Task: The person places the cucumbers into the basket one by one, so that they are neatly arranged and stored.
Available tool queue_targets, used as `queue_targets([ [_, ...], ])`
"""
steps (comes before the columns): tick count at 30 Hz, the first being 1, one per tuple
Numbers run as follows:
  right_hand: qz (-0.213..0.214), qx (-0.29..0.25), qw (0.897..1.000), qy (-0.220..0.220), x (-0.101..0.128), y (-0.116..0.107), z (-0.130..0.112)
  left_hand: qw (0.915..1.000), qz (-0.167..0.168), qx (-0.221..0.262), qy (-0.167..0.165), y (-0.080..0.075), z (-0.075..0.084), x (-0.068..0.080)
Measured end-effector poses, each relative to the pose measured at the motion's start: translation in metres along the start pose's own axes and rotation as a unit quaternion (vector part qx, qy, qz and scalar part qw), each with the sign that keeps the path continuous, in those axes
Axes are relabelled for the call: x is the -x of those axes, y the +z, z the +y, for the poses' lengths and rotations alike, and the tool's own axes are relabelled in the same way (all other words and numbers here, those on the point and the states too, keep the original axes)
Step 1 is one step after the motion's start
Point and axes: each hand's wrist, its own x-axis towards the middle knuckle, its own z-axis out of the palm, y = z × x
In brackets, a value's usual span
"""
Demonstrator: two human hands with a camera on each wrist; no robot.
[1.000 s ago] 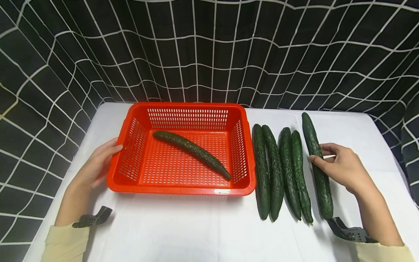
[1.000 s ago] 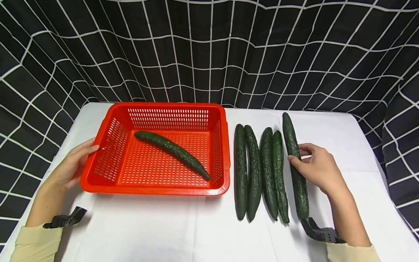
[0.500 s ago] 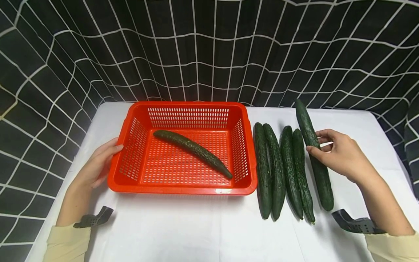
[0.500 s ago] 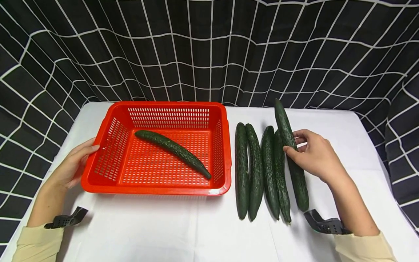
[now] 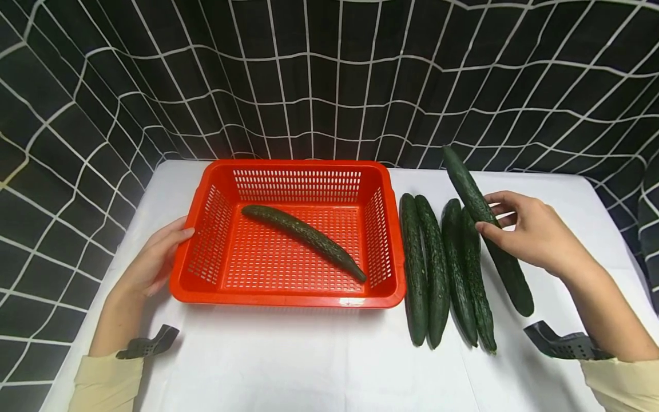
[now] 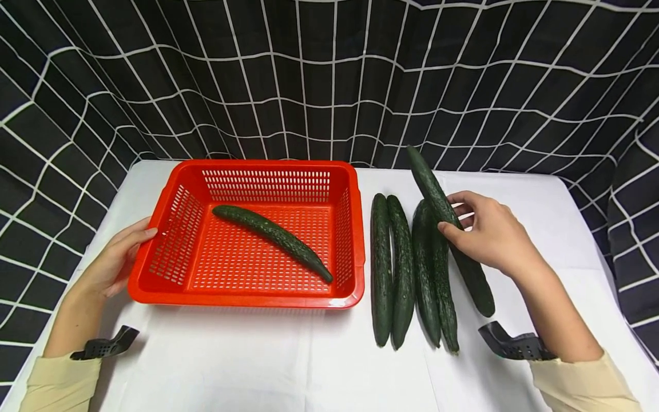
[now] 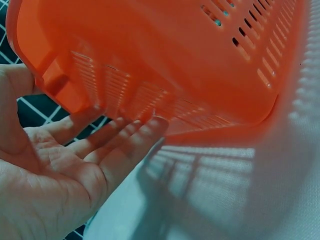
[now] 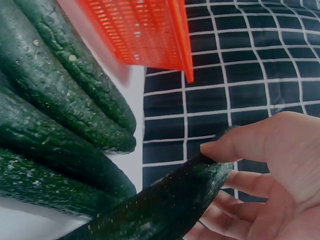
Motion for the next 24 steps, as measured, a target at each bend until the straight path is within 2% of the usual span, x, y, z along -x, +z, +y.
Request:
queue_targets([
  [13, -0.004, 0.029, 0.999, -0.037, -0.008, -0.005, -0.025, 0.9999, -0.010, 0.012, 0.006, -0.001, -0.001, -0.001],
  [24, -0.001, 0.030, 0.997, -0.069, -0.014, -0.006, -0.058, 1.0000, 0.007, -0.003, 0.003, 0.001, -0.002, -0.002],
])
